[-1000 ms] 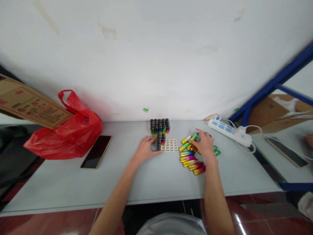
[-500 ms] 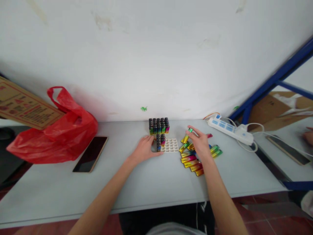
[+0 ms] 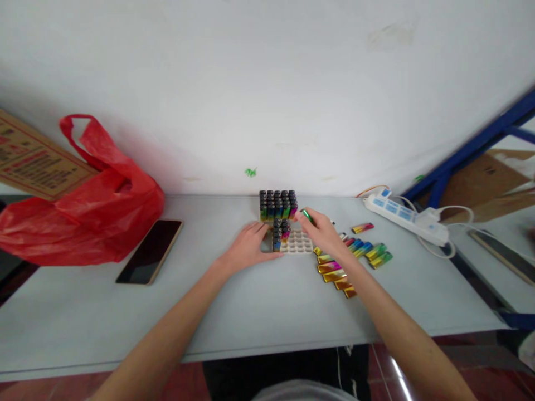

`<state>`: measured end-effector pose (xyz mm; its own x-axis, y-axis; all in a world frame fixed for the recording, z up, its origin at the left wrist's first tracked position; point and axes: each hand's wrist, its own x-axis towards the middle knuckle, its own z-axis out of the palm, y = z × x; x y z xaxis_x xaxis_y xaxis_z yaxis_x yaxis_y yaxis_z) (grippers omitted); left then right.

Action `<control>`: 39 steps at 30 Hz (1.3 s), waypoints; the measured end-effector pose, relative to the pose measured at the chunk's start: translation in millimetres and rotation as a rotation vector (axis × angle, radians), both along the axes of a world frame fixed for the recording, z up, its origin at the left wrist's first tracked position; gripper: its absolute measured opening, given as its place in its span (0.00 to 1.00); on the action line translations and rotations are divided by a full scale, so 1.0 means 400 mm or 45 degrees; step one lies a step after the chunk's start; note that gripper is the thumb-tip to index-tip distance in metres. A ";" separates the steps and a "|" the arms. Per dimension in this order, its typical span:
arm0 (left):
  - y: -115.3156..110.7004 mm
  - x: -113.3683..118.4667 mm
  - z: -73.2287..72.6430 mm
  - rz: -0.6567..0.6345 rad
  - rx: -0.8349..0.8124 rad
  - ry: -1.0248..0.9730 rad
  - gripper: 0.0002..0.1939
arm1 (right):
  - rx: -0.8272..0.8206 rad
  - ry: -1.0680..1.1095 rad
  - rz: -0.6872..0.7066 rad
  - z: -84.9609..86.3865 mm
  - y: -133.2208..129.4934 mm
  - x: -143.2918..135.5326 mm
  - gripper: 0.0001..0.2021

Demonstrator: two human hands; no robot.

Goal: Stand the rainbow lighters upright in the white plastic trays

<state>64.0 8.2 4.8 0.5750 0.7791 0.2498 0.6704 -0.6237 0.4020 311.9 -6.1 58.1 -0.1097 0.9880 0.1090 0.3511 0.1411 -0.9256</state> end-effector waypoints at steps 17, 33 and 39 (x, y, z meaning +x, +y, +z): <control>-0.007 0.000 0.010 0.018 -0.038 0.030 0.30 | 0.232 -0.406 -0.191 -0.046 -0.048 0.000 0.18; -0.010 0.005 0.022 0.038 -0.058 0.009 0.30 | 0.286 -0.482 -0.123 -0.053 -0.061 -0.011 0.18; -0.010 0.004 0.020 0.034 -0.054 0.020 0.29 | 0.250 -0.498 -0.079 -0.050 -0.071 -0.016 0.14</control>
